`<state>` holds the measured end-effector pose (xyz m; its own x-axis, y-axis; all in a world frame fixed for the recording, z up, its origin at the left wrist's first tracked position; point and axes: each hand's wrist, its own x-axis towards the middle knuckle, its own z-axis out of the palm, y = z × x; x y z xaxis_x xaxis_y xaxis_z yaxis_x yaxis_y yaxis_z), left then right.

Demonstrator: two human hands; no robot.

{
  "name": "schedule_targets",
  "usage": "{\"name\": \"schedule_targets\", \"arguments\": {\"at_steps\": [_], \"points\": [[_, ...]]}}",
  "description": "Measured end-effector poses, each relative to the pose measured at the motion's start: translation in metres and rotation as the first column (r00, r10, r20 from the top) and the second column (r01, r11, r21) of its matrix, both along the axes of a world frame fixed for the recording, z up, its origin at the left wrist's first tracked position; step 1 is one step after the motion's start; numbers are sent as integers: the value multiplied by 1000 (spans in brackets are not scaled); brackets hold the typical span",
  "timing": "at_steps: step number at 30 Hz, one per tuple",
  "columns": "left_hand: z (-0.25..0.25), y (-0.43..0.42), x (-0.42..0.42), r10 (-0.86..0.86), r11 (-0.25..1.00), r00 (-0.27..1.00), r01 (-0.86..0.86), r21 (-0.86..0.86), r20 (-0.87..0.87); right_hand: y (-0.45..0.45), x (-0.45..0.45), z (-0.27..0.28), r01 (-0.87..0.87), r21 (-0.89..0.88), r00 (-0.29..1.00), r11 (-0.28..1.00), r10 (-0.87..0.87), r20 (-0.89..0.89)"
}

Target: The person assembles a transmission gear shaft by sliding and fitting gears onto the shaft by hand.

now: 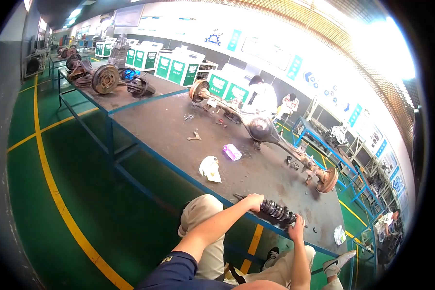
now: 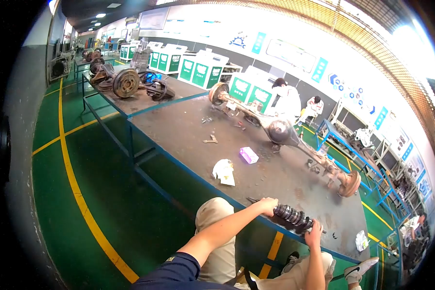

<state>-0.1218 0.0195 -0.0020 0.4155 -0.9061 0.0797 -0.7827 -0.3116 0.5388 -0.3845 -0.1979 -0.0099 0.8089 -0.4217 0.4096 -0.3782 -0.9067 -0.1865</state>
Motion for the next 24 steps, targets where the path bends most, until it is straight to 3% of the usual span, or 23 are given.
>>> {"name": "schedule_targets", "arguments": {"at_steps": [3,5,7,8,11,14,17,24], "points": [[-3,1,-1,17,1000,1000,-18,-18,-15,-2,-2,-2,-5,-25,1000,1000,5,10],[-7,-5,-1,22,999,1000,-22,-29,0,-14,-2,-17,-24,-147,996,989,36,81],[2,9,-9,18,999,1000,-18,-47,5,9,-6,-9,19,23,996,1000,-21,88],[-5,6,-8,12,998,997,-7,-64,76,6,-4,-18,37,21,995,999,-38,94],[-6,0,-7,14,1000,998,-13,-22,66,11,6,-27,104,-54,989,993,-98,110],[-2,-4,-4,3,999,994,-8,43,108,8,13,-28,78,-81,971,994,-57,232],[-8,-4,-1,2,1000,991,-5,17,131,13,5,-31,96,-147,984,985,-71,164],[-32,-24,30,-57,994,998,60,-92,30,-1,16,-32,125,2,971,992,-123,204]]}}
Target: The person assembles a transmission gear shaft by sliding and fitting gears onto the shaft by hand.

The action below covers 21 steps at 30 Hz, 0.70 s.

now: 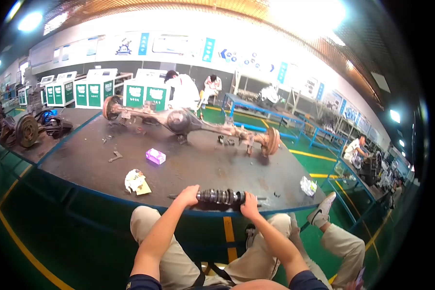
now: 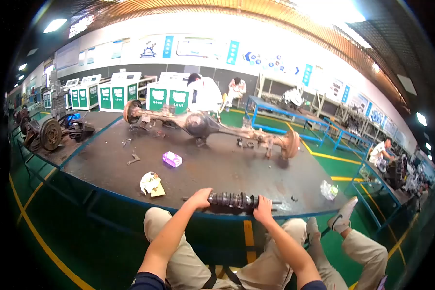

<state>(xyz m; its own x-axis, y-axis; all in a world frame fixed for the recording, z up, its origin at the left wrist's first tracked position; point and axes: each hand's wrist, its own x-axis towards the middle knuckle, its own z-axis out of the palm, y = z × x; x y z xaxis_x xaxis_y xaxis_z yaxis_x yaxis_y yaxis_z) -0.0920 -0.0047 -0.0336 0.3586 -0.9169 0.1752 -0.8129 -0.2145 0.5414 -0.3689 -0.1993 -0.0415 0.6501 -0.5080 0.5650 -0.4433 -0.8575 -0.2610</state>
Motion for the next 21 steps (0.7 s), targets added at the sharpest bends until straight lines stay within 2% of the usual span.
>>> {"name": "schedule_targets", "arguments": {"at_steps": [1,3,4,5,7,8,10,12,13,14,16,17,18,20,21], "points": [[6,5,-7,2,998,1000,0,-69,18,-1,-3,-1,-19,29,1000,999,19,-13],[9,4,-13,-35,995,999,34,-91,-18,-4,-6,-2,-46,-21,999,999,47,13],[9,3,-14,-36,996,999,35,-79,-7,-2,-9,5,-47,75,998,996,51,-42],[11,3,-15,-35,997,999,35,-67,2,-3,-9,3,-53,32,997,998,54,-46],[54,23,-31,20,996,971,1,87,-236,-1,-7,2,-37,18,997,999,38,-65],[52,23,-28,21,997,968,-3,71,-251,2,-4,0,-19,9,999,1000,20,-43],[37,23,-16,9,1000,975,-8,7,-221,8,1,8,-2,40,998,999,5,-70],[29,18,-8,-12,999,984,6,-32,-176,8,4,12,-25,12,1000,1000,25,-6],[30,17,-7,-23,999,986,19,-27,-164,11,3,20,-18,96,1000,995,19,-11],[29,15,-4,-46,999,987,44,-15,-155,10,4,18,-26,57,997,998,21,78],[30,17,-6,-67,998,988,66,-11,-136,6,6,17,-53,123,976,991,25,216],[34,19,-10,-69,998,989,68,-10,-130,8,3,26,-115,266,962,957,41,269],[36,22,-11,-70,997,990,71,8,-126,5,4,26,-134,321,950,938,29,312],[39,14,-15,-85,996,985,88,12,-147,-3,7,19,-129,251,932,959,30,362],[34,15,-18,-95,995,981,100,24,-171,-5,12,16,-142,203,889,969,34,457]]}}
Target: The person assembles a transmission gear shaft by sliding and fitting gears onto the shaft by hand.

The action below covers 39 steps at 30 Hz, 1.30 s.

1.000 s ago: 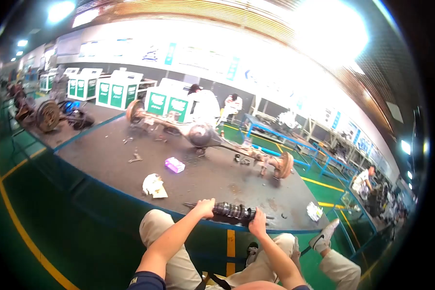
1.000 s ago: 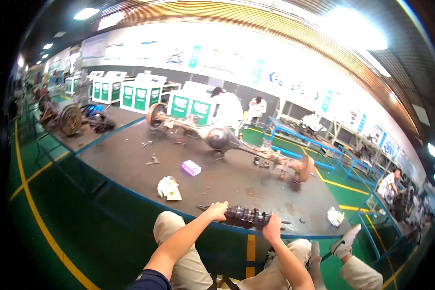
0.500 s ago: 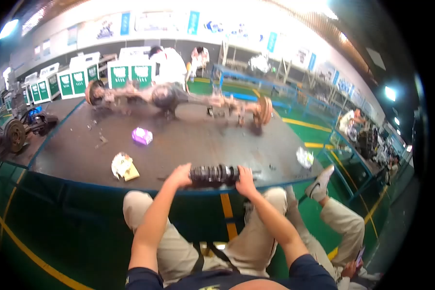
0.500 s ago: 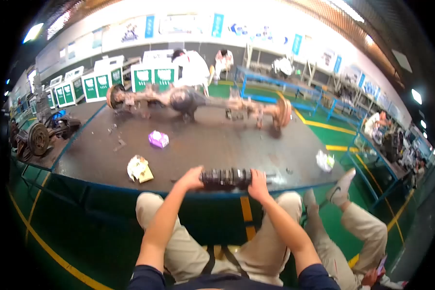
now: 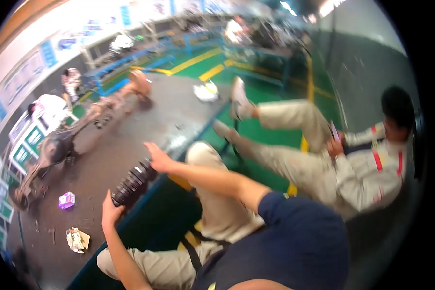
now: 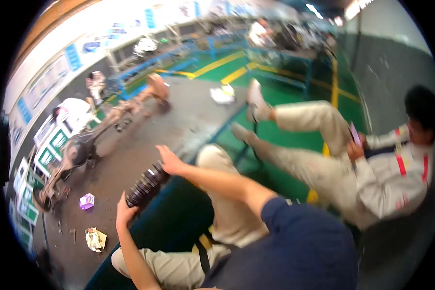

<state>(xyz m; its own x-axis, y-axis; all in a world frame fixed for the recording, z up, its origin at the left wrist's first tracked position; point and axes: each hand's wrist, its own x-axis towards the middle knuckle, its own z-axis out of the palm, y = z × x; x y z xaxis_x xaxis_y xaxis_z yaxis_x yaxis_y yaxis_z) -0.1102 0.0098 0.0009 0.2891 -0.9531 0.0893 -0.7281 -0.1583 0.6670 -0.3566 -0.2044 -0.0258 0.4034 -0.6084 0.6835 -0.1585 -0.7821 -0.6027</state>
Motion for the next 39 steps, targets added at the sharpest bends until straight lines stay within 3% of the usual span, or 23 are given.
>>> {"name": "schedule_targets", "arguments": {"at_steps": [2,4,6,7,8,10,15,16,17,18,19,21,27,30,32,36,38,39], "points": [[-14,-5,4,-70,995,993,76,-65,91,14,-2,12,67,56,997,996,-69,39],[-15,-11,7,-109,980,975,138,-141,193,8,-2,23,-46,209,997,977,34,63],[-5,-10,0,-101,985,988,115,-125,113,7,1,27,-82,240,993,967,58,103],[15,-5,-18,-91,993,996,91,-72,4,11,0,33,-85,240,992,967,60,107],[15,-5,-21,-94,990,996,94,-106,7,10,1,37,-82,230,992,970,57,114],[-7,-13,-10,-123,947,971,176,-270,204,6,5,29,87,37,992,995,-90,88],[-23,-13,1,-138,960,973,177,-217,183,0,-2,16,150,160,971,976,-176,164],[-17,-9,-6,-116,960,969,166,-226,220,2,-9,18,120,101,990,988,-127,62],[-14,-4,-9,-104,955,969,160,-248,225,6,-9,16,146,282,987,948,-160,28],[-20,-1,-3,-80,955,972,138,-261,221,10,-12,15,196,150,981,969,-196,-15],[-17,3,-4,-75,965,982,115,-234,171,13,-14,20,166,306,985,937,-171,-13],[-20,13,6,-19,975,981,61,-212,195,9,-13,12,180,138,983,974,-172,-66],[-2,16,11,97,994,994,-95,-53,49,0,-17,15,77,324,978,943,-8,-209],[4,15,14,76,997,997,-75,4,-15,-7,-16,13,78,245,976,966,-24,-216],[2,16,17,57,998,996,-57,0,73,-3,-19,18,95,319,968,943,-13,-249],[-8,18,22,49,996,998,-51,68,30,-2,-24,11,89,249,968,964,-24,-251],[-2,16,25,25,991,989,-44,128,145,-15,-19,7,35,111,968,993,-6,-251],[2,16,24,30,996,992,-39,74,123,-13,-20,13,24,164,961,986,22,-276]]}}
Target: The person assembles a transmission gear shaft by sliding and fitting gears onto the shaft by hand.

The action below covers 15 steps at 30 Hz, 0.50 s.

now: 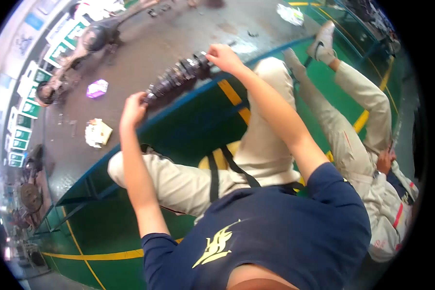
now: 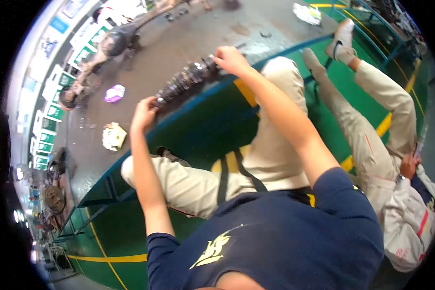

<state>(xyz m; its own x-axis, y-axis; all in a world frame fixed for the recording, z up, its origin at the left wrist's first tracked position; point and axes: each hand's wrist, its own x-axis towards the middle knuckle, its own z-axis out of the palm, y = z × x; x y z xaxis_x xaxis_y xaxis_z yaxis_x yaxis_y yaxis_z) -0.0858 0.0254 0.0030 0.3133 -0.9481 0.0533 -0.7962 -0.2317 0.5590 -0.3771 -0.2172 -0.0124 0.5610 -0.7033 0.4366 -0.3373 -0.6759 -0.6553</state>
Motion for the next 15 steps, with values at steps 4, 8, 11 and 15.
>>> {"name": "schedule_targets", "arguments": {"at_steps": [4,8,11,15], "points": [[-10,-3,4,22,1000,998,-23,-21,-54,1,-1,13,3,40,999,999,-2,-37],[-18,-1,5,59,997,994,-63,-44,-93,8,-10,6,-60,112,994,992,70,-89],[-22,-1,7,72,993,996,-76,-88,-46,5,-11,4,-93,58,985,994,100,-140],[-20,-12,15,29,994,991,-15,-112,132,-17,-8,2,-134,11,969,991,133,-207]]}}
